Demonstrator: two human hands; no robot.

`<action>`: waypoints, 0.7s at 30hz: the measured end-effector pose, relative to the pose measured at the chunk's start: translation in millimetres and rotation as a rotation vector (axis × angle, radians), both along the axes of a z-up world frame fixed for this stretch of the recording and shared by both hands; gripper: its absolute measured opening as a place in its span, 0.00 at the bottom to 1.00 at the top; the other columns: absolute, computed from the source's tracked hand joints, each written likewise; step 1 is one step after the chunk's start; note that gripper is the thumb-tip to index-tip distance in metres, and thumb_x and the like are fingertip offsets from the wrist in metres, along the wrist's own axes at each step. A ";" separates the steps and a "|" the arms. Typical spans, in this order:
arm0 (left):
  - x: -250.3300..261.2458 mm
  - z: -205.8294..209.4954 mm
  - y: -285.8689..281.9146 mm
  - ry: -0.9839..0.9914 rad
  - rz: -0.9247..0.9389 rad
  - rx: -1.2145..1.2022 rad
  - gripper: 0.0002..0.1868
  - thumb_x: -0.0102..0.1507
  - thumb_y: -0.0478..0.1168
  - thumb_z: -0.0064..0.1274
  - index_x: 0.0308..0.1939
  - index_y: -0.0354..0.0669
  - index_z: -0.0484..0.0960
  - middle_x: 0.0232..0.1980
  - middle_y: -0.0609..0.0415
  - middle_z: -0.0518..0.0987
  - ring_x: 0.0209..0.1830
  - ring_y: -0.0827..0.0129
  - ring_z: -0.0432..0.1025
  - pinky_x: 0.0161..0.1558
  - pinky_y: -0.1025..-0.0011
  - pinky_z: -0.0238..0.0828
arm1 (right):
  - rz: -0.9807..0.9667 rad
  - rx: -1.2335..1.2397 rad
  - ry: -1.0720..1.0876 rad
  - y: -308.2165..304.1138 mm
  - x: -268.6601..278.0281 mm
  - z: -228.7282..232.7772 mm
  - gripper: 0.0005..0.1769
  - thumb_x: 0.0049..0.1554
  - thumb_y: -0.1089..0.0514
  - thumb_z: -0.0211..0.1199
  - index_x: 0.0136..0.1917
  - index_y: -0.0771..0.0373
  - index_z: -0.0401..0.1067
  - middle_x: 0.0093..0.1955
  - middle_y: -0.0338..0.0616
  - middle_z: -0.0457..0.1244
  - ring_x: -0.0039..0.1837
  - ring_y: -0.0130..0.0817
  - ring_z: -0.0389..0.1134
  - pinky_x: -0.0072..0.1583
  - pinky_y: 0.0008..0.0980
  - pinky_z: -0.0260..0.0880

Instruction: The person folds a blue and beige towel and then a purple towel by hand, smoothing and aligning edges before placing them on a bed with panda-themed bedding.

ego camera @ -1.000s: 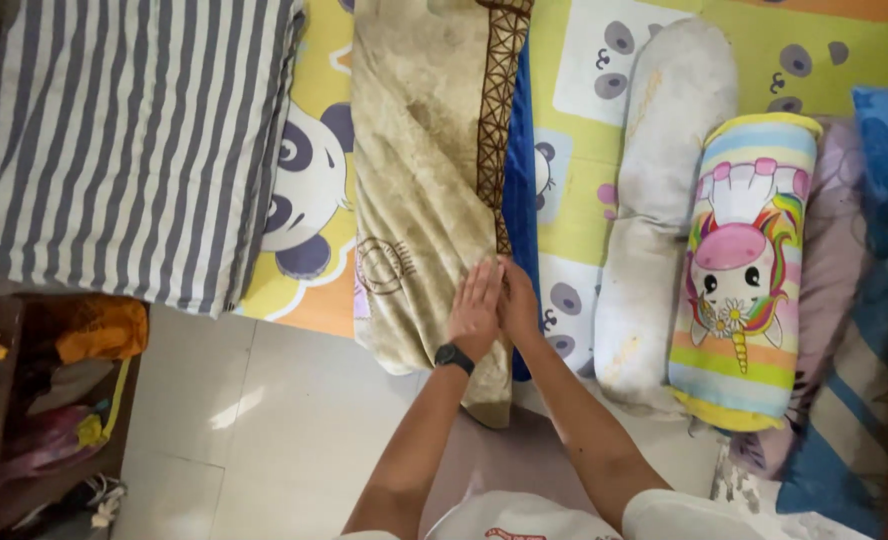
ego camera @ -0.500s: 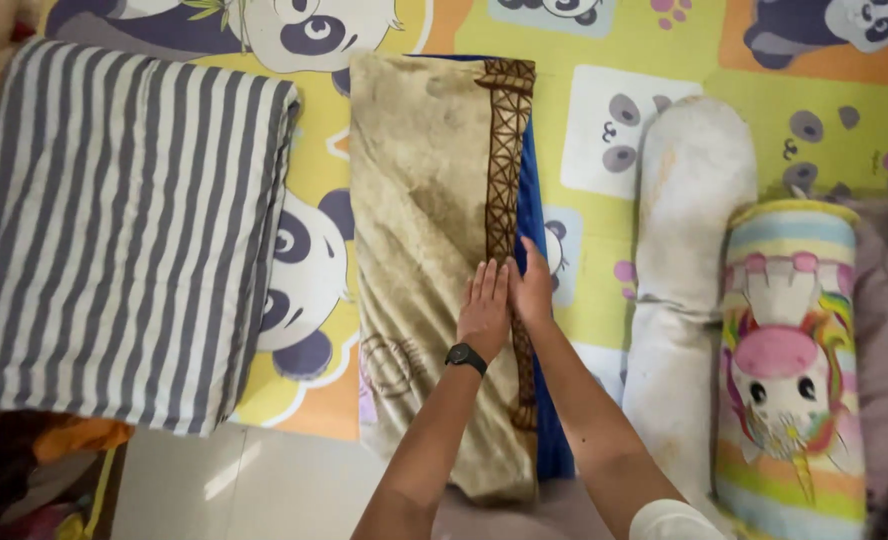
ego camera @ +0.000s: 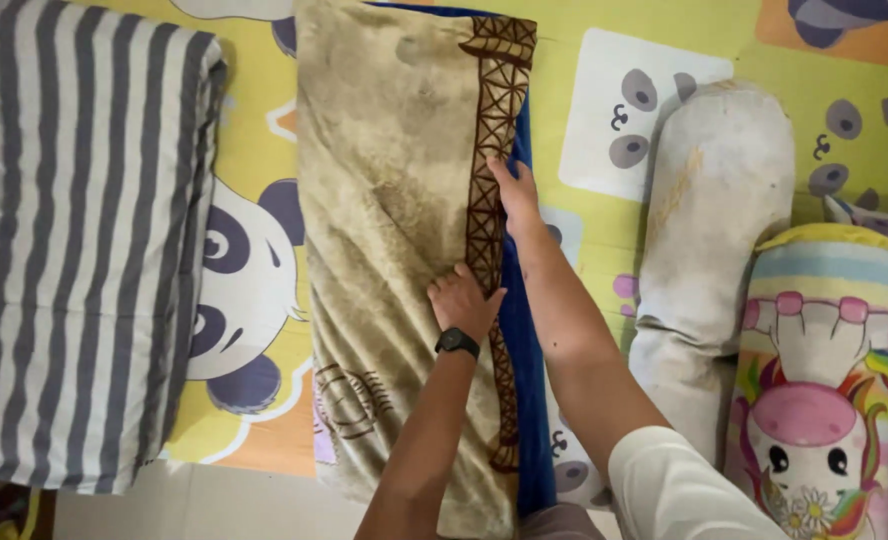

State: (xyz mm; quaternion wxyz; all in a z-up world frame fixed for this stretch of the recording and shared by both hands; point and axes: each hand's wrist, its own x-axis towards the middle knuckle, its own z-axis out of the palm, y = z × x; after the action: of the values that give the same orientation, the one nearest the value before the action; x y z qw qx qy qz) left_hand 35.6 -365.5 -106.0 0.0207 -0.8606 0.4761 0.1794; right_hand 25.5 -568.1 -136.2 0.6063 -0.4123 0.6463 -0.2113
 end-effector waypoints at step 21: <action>-96.1 -35.2 8.9 0.391 -0.344 -0.559 0.28 0.57 0.52 0.57 0.60 0.47 0.77 0.53 0.47 0.75 0.58 0.49 0.71 0.52 0.52 0.69 | 0.024 -0.101 -0.011 -67.5 -20.9 0.8 0.57 0.58 0.30 0.73 0.80 0.66 0.50 0.80 0.66 0.49 0.80 0.62 0.52 0.75 0.59 0.59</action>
State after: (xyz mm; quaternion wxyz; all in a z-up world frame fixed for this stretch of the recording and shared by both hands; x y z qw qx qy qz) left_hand -60.5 -356.6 -141.2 -0.2762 -0.6902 0.6390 0.1975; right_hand 4.6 -635.7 -135.4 0.5907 -0.4490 0.6264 -0.2387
